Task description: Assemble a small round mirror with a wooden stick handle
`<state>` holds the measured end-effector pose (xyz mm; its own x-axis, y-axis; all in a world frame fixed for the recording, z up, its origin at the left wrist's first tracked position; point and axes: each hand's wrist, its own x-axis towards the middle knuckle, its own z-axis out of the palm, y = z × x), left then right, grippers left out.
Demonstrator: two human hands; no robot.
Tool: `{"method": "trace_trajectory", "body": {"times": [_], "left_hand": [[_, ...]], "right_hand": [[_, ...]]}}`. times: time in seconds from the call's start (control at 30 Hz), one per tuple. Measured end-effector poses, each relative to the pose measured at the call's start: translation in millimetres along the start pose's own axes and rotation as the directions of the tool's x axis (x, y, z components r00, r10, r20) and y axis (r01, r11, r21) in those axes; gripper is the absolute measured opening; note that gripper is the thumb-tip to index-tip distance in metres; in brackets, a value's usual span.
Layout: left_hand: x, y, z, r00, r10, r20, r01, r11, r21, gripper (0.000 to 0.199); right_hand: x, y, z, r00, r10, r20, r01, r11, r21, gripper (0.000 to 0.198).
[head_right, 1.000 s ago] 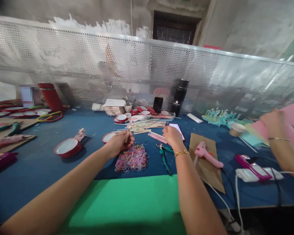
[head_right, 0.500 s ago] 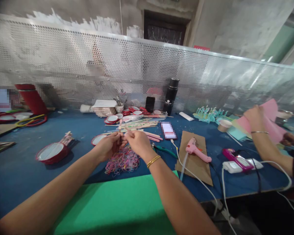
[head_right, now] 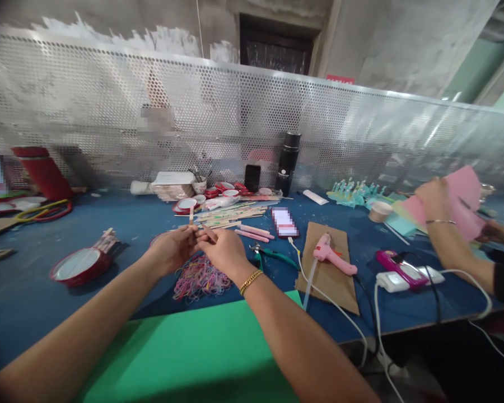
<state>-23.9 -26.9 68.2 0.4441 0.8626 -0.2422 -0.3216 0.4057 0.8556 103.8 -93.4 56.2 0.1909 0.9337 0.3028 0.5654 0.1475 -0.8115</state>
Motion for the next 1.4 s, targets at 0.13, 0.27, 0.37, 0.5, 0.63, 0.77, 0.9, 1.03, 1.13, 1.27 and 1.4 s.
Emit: {"method": "trace_trajectory", "body": {"times": [0.13,0.27,0.37,0.5,0.63,0.77,0.9,1.03,1.13,1.27,1.4], "left_hand": [[-1,-1,1,0.999,0.033,0.019,-0.035,0.996,0.077,0.014],[-4,-3,2,0.998,0.069,0.004,-0.069,0.985,0.160,0.010],[-2,-1,-1,0.989,0.133,-0.061,-0.115,0.965,0.236,0.009],[6,1,-11,0.961,0.213,-0.175,-0.165,0.953,0.256,0.006],[9,-3,-16,0.958,0.216,-0.189,-0.169,0.956,0.239,0.008],[7,-17,-12,0.987,0.159,-0.017,-0.149,0.954,0.261,0.012],[4,-30,-7,0.989,0.100,0.111,-0.130,0.941,0.313,0.015],[3,-38,-4,0.986,0.061,0.152,-0.112,0.927,0.358,0.019],[0,-40,-2,0.979,0.031,0.201,-0.096,0.941,0.324,0.019],[-4,-35,1,0.981,0.040,0.192,-0.102,0.939,0.328,0.018],[1,-20,-4,0.987,0.108,0.121,-0.145,0.925,0.351,0.014]], "right_hand": [[-1,0,-2,0.999,0.047,-0.006,-0.047,0.999,-0.011,0.023],[-1,0,-7,0.995,0.081,0.054,-0.077,0.995,-0.068,0.028],[4,7,-22,0.985,0.137,0.109,-0.121,0.983,-0.138,0.026],[14,30,-53,0.976,0.215,-0.016,-0.202,0.883,-0.424,0.033],[19,54,-71,0.975,0.212,-0.064,-0.201,0.730,-0.654,0.036],[18,66,-68,0.968,0.252,0.020,-0.162,0.677,-0.718,0.033],[17,67,-65,0.958,0.283,0.040,-0.167,0.669,-0.724,0.034],[18,67,-65,0.950,0.310,0.043,-0.200,0.709,-0.677,0.039],[19,71,-67,0.951,0.303,0.062,-0.191,0.731,-0.655,0.033],[21,73,-69,0.955,0.290,0.064,-0.192,0.767,-0.612,0.030],[22,67,-73,0.962,0.270,-0.049,-0.246,0.770,-0.589,0.033]]}}
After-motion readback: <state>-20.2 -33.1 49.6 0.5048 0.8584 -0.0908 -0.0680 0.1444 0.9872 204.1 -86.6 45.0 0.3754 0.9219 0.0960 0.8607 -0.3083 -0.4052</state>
